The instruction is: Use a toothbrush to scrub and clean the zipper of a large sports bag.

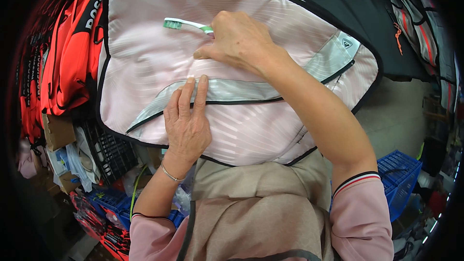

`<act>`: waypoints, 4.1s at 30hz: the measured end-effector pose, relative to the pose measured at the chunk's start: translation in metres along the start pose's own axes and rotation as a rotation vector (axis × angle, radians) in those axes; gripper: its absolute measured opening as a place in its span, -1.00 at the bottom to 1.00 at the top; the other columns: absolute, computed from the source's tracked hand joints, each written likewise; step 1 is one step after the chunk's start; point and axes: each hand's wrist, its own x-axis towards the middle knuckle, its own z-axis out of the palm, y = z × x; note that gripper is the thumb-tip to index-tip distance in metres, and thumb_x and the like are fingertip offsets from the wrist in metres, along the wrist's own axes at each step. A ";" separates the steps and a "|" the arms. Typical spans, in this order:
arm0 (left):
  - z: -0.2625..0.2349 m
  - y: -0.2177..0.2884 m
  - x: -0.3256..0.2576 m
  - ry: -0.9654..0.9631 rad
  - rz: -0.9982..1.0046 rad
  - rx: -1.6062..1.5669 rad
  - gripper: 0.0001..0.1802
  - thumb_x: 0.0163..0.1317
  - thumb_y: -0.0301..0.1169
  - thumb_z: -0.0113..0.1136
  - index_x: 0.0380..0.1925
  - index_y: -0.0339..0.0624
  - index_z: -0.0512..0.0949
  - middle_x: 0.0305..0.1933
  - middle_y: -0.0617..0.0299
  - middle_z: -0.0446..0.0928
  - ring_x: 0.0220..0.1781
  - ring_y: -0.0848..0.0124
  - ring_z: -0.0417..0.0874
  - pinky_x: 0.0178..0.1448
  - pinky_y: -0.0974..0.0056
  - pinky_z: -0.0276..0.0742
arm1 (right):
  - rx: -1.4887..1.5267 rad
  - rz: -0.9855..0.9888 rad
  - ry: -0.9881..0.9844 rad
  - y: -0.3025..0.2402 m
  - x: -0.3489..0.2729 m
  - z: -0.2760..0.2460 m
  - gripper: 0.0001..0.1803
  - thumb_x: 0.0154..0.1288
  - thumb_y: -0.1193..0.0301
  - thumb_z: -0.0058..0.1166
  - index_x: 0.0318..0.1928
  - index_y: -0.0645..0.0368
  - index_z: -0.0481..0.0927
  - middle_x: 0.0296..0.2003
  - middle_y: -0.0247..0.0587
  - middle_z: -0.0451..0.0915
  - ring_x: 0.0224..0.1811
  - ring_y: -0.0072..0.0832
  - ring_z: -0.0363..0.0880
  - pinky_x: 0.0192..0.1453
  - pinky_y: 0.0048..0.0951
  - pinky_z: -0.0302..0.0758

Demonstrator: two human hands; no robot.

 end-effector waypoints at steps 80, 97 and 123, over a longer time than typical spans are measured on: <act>-0.005 -0.021 -0.033 -0.122 -0.078 0.017 -0.15 0.23 -0.13 0.30 0.53 0.33 0.21 0.59 -0.09 0.08 0.61 -0.16 0.05 0.51 -0.19 0.15 | 0.207 0.086 -0.168 0.004 0.015 -0.008 -0.55 0.07 0.20 0.43 -0.70 0.19 0.50 -0.81 -0.29 0.46 -0.79 -0.61 0.42 -0.66 -0.56 0.32; -0.009 -0.020 -0.032 0.067 -0.211 -0.355 -0.17 0.08 -0.30 0.44 0.42 0.25 0.39 0.50 -0.29 0.15 0.41 -0.15 0.34 0.43 -0.05 0.32 | 0.194 0.069 -0.167 0.007 0.015 -0.006 -0.53 0.10 0.15 0.44 -0.70 0.15 0.51 -0.82 -0.33 0.45 -0.81 -0.66 0.37 -0.69 -0.58 0.22; -0.007 -0.029 -0.044 0.041 -0.088 0.056 -0.34 0.20 -0.04 0.33 0.35 0.33 0.49 0.36 -0.14 0.40 0.39 -0.01 0.44 0.39 0.01 0.30 | 0.151 0.100 -0.143 0.005 0.008 -0.012 -0.56 0.10 0.12 0.41 -0.63 0.19 0.57 -0.79 -0.31 0.49 -0.78 -0.64 0.41 -0.65 -0.56 0.28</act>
